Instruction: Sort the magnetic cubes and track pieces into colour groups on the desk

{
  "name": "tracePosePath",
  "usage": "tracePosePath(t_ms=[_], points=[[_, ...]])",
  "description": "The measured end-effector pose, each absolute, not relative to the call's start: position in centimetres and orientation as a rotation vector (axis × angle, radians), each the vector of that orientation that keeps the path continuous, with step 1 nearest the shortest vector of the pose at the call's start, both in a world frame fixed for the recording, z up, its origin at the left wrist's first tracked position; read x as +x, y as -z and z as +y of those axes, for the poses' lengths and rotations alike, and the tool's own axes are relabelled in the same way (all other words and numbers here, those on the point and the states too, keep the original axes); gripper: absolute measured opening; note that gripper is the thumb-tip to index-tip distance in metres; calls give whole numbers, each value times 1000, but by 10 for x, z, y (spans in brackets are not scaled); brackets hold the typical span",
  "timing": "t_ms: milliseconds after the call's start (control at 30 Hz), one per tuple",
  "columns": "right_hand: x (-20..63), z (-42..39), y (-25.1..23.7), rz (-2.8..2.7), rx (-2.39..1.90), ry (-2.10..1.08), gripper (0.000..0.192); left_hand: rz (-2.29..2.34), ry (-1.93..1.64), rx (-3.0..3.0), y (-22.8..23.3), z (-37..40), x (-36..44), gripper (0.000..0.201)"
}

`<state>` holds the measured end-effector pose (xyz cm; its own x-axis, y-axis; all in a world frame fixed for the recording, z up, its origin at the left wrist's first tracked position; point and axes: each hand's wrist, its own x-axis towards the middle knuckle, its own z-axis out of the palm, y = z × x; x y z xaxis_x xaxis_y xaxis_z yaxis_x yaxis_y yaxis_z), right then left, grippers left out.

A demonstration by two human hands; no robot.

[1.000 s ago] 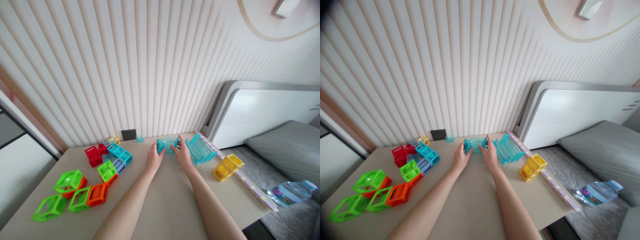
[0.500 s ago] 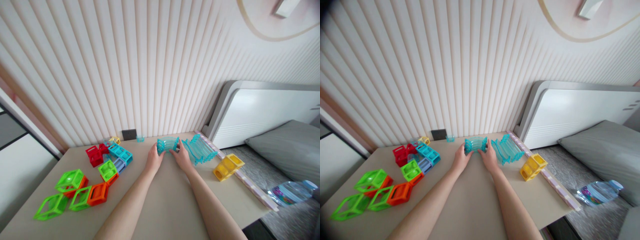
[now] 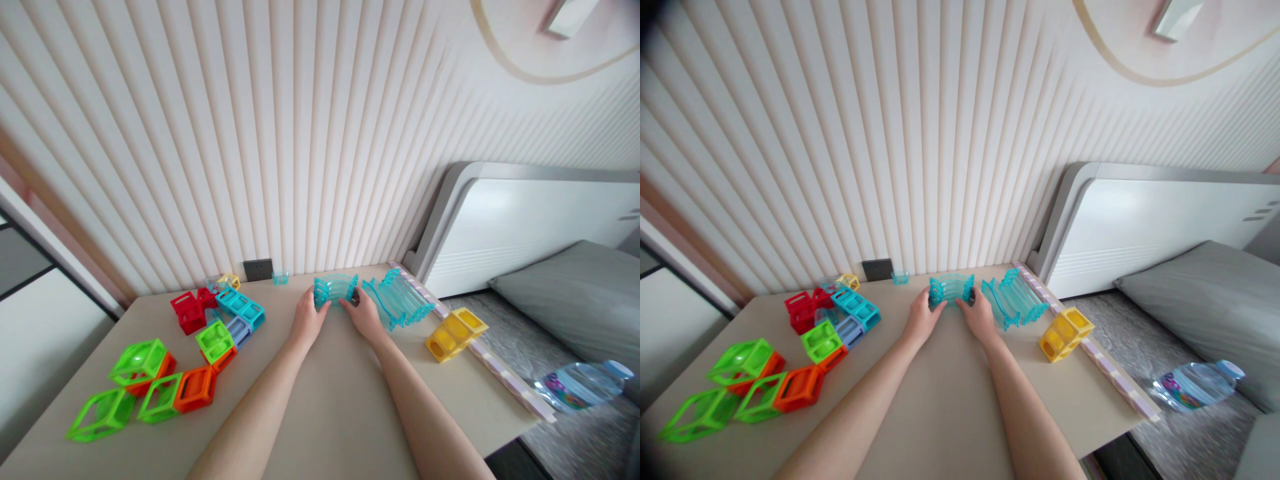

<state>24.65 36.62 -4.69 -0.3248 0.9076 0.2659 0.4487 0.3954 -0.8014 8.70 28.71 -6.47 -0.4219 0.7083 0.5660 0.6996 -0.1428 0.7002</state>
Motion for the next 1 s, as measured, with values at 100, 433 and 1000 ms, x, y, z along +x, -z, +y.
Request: tracePosePath(t_ms=[100, 433, 1000], points=[[247, 366, 47, -1946, -1177, -812, 41, 2054, -1660, 1678, 65, 287, 87, 44], [249, 364, 47, -2028, -1204, -770, 50, 2075, -1619, 1695, 70, 288, 88, 65], [248, 365, 50, -1988, -1194, -764, 56, 2100, -1587, 1690, 75, 289, 89, 65]])
